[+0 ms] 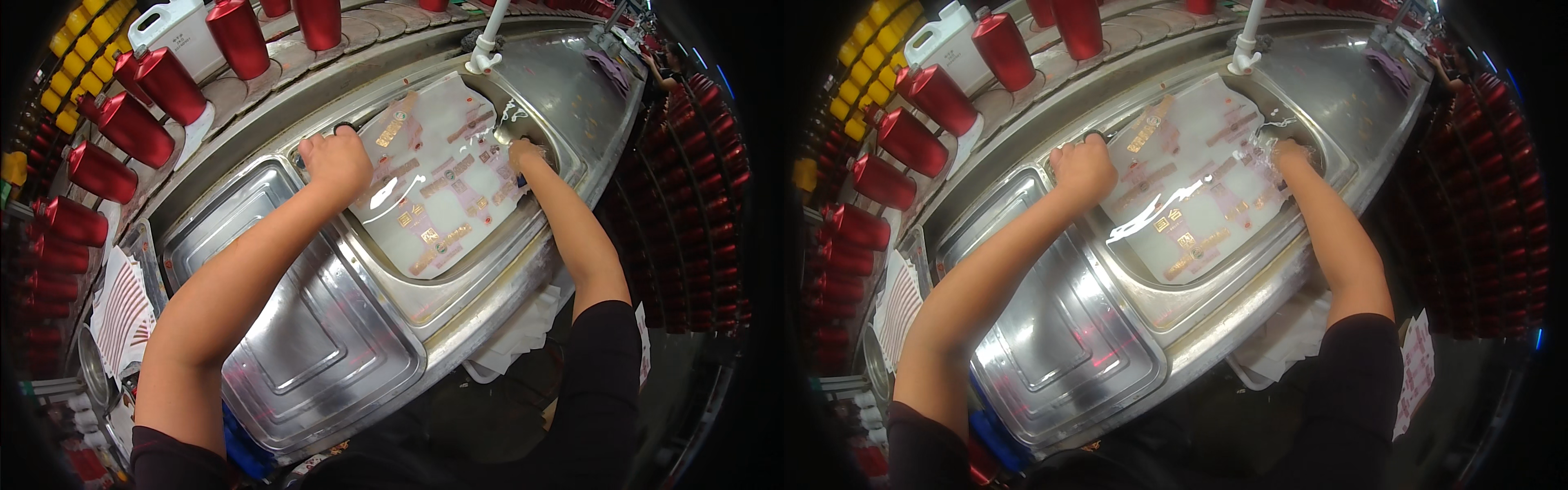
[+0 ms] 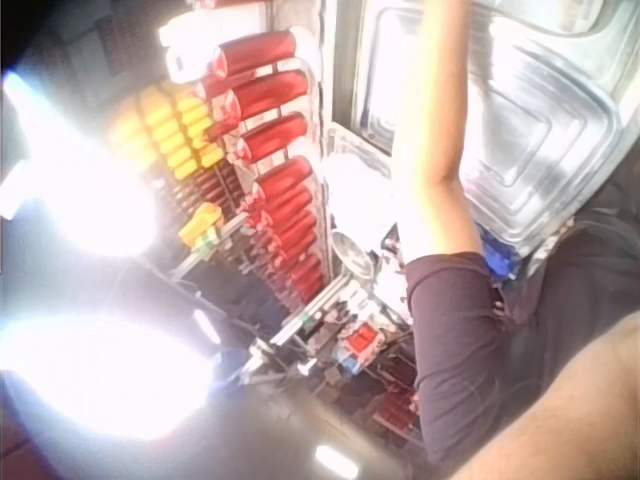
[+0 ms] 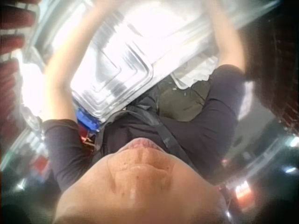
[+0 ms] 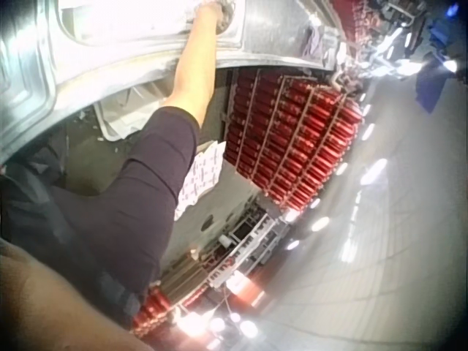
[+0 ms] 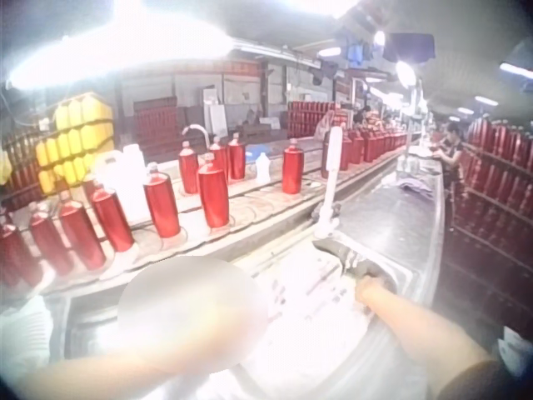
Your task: The person applies gold circular stickers to the necks of red cylindrical cans and then smooths printed labels onto the can bodies. The person handles the cans one at a time, aligning and pressing the labels by hand.
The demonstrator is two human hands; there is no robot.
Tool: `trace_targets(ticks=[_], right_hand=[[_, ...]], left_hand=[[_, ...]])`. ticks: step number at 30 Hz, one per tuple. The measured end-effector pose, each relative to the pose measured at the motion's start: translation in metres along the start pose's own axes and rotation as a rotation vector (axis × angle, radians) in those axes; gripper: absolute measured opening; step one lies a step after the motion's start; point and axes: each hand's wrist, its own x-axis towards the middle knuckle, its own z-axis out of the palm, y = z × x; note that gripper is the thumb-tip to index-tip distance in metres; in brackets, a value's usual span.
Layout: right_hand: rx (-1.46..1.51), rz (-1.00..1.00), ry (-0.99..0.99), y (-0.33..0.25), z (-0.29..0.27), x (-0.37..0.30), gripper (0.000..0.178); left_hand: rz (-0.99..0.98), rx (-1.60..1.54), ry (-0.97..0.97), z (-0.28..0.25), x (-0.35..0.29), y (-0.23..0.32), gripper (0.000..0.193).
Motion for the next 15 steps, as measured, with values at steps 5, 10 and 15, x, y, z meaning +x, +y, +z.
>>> trace_targets(ticks=[5, 10, 15], right_hand=[[-0.058, -0.042, 0.043, -0.004, 0.007, -0.001, 0.04], [-0.093, -0.06, 0.084, -0.004, 0.016, 0.008, 0.043], [-0.12, -0.034, 0.111, -0.007, 0.022, 0.01, 0.041]], left_hand=[[0.013, 0.11, -0.106, -0.005, 0.003, 0.002, 0.032], [0.002, 0.177, -0.091, 0.0, 0.007, 0.003, 0.032], [0.148, 0.2, 0.051, 0.009, 0.001, -0.007, 0.02]])
